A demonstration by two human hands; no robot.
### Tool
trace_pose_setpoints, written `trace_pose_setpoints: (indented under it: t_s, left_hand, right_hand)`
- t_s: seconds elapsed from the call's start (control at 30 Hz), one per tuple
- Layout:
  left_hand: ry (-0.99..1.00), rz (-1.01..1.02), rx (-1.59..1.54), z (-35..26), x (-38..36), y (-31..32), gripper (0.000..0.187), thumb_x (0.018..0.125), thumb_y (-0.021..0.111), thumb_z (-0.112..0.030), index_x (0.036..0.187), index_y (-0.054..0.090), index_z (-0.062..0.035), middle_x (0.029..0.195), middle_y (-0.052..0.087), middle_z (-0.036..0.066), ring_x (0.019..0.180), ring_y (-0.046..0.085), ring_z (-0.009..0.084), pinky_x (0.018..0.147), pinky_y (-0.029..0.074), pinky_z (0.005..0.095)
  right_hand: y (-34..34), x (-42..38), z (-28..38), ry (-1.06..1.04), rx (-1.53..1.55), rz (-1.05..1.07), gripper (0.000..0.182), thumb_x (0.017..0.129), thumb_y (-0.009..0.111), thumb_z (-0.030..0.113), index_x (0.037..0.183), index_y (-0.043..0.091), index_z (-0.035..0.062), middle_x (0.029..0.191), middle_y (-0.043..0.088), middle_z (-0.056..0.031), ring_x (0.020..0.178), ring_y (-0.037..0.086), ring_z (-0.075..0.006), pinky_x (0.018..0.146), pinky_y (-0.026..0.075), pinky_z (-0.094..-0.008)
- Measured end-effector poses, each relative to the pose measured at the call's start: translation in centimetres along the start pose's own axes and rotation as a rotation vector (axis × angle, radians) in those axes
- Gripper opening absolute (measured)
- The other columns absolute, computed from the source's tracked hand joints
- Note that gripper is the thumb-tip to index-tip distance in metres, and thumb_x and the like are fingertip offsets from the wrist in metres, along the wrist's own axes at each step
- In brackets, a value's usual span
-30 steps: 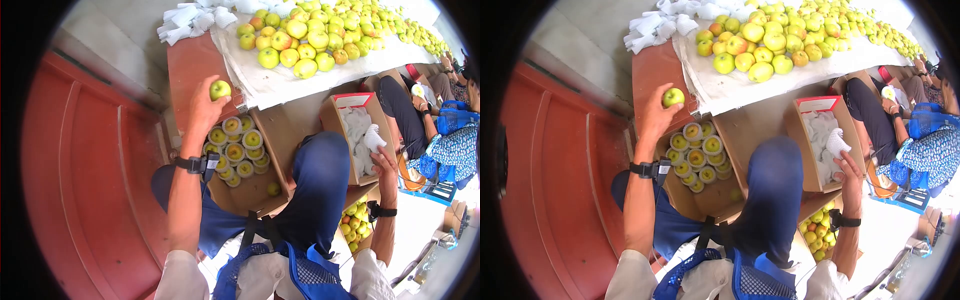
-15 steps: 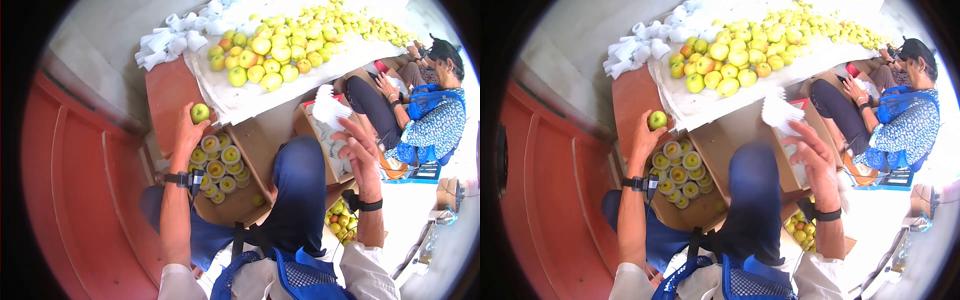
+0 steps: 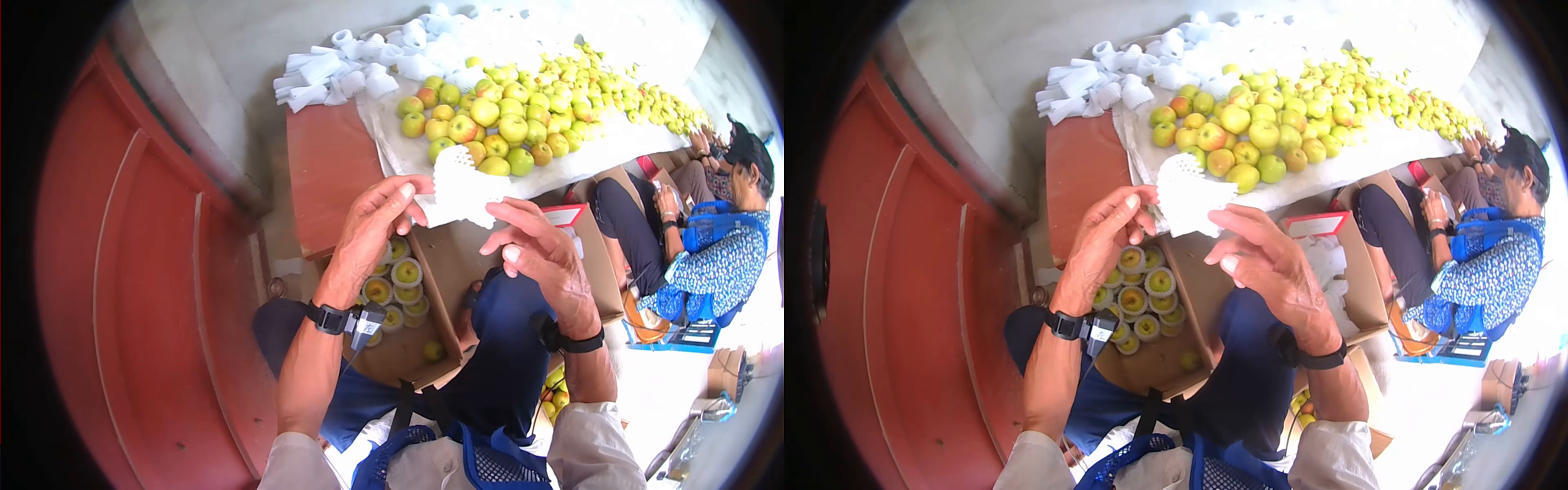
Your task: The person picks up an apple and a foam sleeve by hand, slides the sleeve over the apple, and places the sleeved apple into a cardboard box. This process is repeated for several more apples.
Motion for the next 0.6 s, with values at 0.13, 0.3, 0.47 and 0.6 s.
trace_pose_setpoints:
  t_s: [0.13,0.3,0.47,0.6]
  left_hand:
    - [-0.044,0.053,-0.2,-0.1,-0.2,-0.9,0.036,0.108,0.054,-0.036,0.116,0.064,-0.0022,0.09,0.067,0.003,0.069,0.054,0.0102,0.061,0.04,0.0252]
    - [-0.067,0.035,-0.45,-1.5,-0.5,-1.0,0.036,0.108,0.053,-0.039,0.112,0.063,-0.0043,0.091,0.063,0.002,0.066,0.053,0.0122,0.058,0.037,0.0262]
    - [-0.107,0.113,-0.562,-1.0,-0.6,-1.2,0.036,0.108,0.054,-0.038,0.117,0.063,-0.0039,0.095,0.064,0.0,0.064,0.052,0.0118,0.056,0.035,0.0259]
    - [-0.119,0.094,-0.592,-0.4,-0.5,-1.6,0.028,0.104,0.063,-0.025,0.113,0.064,0.0013,0.088,0.062,0.004,0.062,0.05,0.0116,0.057,0.04,0.0273]
  right_hand:
    - [1.8,2.2,-0.3,0.014,0.001,0.089,0.046,0.095,0.061,0.009,0.141,0.059,0.0039,0.143,0.052,-0.0118,0.103,0.068,-0.0173,0.076,0.05,-0.0279]
    - [3.4,4.5,-0.2,0.029,-0.055,0.088,0.036,0.098,0.061,0.012,0.133,0.065,0.0054,0.138,0.056,-0.0096,0.097,0.069,-0.016,0.072,0.048,-0.0274]
    - [3.7,6.0,-0.5,-0.009,-0.057,0.093,0.03,0.098,0.062,0.015,0.125,0.068,0.0055,0.127,0.062,-0.0082,0.091,0.068,-0.0144,0.067,0.045,-0.0266]
    - [3.1,6.2,-1.7,0.109,0.014,0.041,0.028,0.098,0.065,0.021,0.12,0.066,0.0038,0.101,0.068,-0.0069,0.08,0.065,-0.0123,0.061,0.04,-0.0247]
Point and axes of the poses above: each hand's wrist, its own x-axis towards the middle knuckle, its own y-axis out of the palm, z = x × y, the point moved 9 cm from there along x, towards the middle knuckle
